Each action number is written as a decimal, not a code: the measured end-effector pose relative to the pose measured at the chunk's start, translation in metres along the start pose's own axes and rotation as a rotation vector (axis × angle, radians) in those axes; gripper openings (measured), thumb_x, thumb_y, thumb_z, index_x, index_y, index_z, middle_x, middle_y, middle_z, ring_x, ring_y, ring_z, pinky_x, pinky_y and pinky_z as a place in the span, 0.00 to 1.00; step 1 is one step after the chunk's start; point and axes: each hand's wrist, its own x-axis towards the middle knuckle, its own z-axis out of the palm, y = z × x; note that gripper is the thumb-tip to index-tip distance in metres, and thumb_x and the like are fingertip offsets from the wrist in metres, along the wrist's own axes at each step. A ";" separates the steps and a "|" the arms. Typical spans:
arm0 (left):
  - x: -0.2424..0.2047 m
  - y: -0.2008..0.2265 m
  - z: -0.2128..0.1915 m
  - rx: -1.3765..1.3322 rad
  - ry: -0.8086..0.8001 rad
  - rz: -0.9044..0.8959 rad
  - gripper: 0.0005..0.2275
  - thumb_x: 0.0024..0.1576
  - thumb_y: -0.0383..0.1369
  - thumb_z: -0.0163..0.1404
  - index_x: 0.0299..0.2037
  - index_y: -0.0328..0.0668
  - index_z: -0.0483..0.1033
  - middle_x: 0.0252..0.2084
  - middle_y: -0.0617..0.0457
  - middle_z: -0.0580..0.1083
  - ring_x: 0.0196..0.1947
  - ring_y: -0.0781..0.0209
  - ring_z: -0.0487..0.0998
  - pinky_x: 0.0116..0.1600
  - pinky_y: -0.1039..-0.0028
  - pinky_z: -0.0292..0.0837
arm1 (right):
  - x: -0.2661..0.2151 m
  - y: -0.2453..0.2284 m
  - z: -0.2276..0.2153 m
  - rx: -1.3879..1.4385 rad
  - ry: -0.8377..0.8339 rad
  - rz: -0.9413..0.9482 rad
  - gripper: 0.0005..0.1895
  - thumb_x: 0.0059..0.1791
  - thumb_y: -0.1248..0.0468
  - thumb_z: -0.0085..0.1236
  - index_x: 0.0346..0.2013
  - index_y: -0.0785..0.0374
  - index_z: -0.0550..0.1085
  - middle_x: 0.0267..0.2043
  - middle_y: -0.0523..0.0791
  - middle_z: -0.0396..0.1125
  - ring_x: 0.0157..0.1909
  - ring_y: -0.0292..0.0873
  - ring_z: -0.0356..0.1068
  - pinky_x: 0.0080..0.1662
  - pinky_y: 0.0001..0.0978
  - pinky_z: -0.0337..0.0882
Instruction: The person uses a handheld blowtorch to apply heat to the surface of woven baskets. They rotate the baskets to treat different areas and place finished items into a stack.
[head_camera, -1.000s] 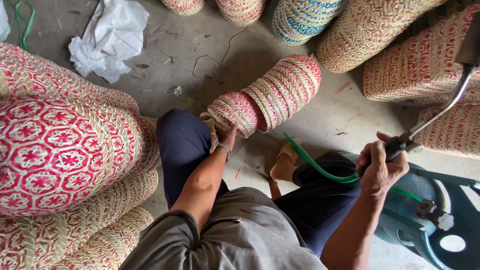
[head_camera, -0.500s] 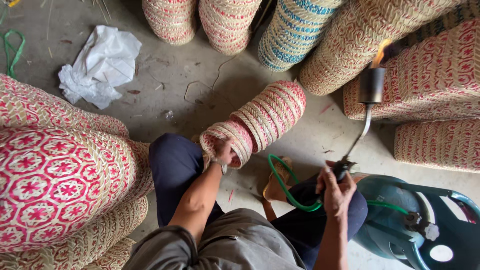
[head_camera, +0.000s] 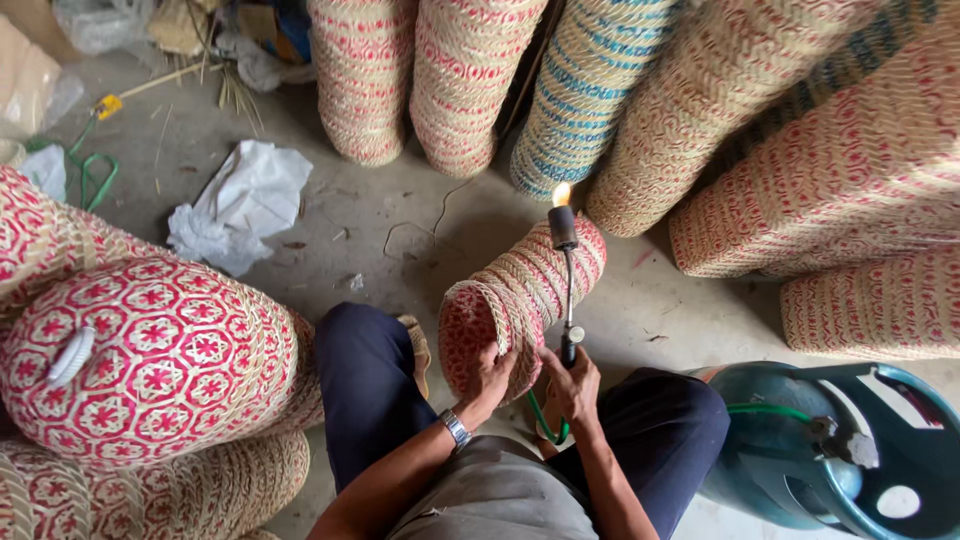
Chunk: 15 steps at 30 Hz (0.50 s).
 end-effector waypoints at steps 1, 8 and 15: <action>-0.001 0.012 0.001 -0.055 -0.009 -0.011 0.13 0.62 0.37 0.50 0.46 0.33 0.78 0.37 0.49 0.77 0.37 0.59 0.75 0.43 0.66 0.70 | -0.003 -0.005 0.004 -0.039 0.020 -0.028 0.30 0.41 0.43 0.71 0.35 0.69 0.75 0.26 0.53 0.72 0.27 0.44 0.68 0.32 0.38 0.69; 0.003 0.063 -0.001 -0.542 -0.108 -0.193 0.16 0.66 0.39 0.46 0.48 0.32 0.79 0.41 0.50 0.76 0.41 0.63 0.72 0.49 0.69 0.69 | -0.012 -0.038 0.011 -0.215 0.166 -0.020 0.39 0.37 0.37 0.70 0.43 0.67 0.71 0.37 0.59 0.73 0.40 0.62 0.74 0.44 0.51 0.71; 0.003 0.071 0.000 -0.747 -0.203 -0.154 0.17 0.65 0.38 0.45 0.54 0.31 0.76 0.52 0.50 0.76 0.53 0.62 0.74 0.59 0.71 0.68 | -0.018 -0.047 0.004 -0.317 0.189 0.005 0.42 0.38 0.36 0.68 0.47 0.67 0.68 0.47 0.59 0.71 0.50 0.61 0.72 0.51 0.50 0.70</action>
